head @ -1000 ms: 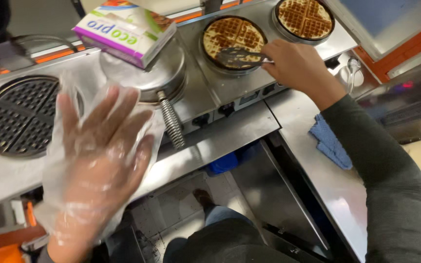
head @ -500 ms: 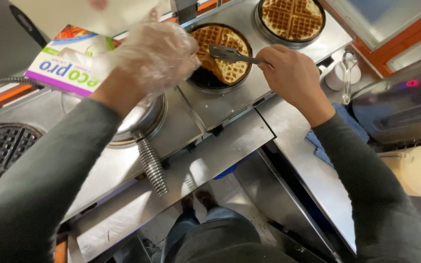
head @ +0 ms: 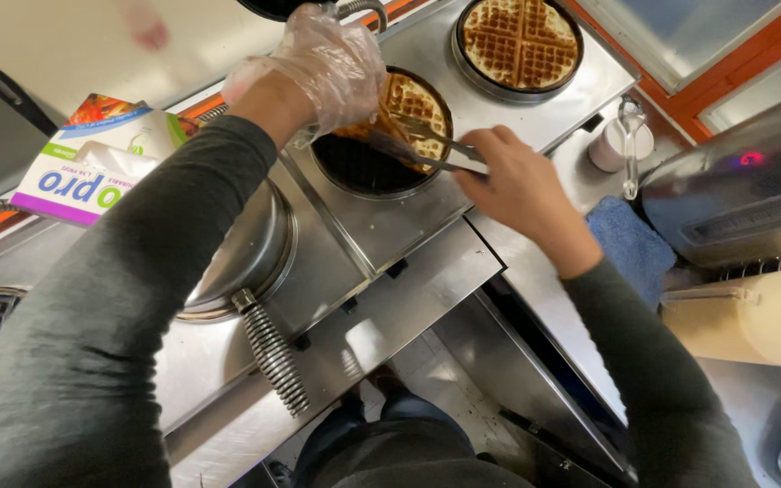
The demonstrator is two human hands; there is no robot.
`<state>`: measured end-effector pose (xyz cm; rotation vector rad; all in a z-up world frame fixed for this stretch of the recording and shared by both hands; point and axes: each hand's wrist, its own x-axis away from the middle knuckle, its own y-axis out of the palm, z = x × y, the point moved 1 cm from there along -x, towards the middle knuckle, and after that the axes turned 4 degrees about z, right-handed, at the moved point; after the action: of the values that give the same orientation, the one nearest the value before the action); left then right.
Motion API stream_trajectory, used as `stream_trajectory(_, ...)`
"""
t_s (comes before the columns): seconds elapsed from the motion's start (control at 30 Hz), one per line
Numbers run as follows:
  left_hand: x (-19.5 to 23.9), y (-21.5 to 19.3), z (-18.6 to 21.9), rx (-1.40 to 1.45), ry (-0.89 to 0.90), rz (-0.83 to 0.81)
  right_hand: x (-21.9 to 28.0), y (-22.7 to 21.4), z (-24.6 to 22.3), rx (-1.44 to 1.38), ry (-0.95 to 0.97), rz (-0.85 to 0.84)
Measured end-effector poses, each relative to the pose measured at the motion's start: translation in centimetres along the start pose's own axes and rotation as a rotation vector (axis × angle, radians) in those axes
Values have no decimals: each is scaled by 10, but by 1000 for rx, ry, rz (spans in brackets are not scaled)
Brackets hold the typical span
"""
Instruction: The person prepares waffles by slicing bananas, removing cooked waffles from irons with tongs, spreading toppings like cream and chocolate sauce, and folding them into paper sleeves.
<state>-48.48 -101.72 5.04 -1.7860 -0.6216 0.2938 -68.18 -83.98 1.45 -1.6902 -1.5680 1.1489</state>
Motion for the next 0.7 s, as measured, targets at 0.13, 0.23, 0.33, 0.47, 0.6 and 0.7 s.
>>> stream_trajectory(0.13, 7, -24, 6, 0, 9, 27, -28, 52, -8, 34, 15, 79)
stream_trajectory(0.23, 13, -44, 3, -88, 48, 106, -41, 68, 14, -26, -43, 195)
stream_trajectory(0.33, 33, -56, -18, 564, -183, 11, -54, 60, 54, -437, 76, 372)
stream_trajectory(0.47, 59, -40, -44, 386, -199, -86, -42, 48, 71, -645, 381, 389)
stream_trajectory(0.6, 54, -14, -45, 133, -100, -73, -47, 46, 50, -625, 278, 327)
stream_trajectory(0.7, 29, -3, -28, -16, 22, 76, -47, 38, 37, -462, 149, 338)
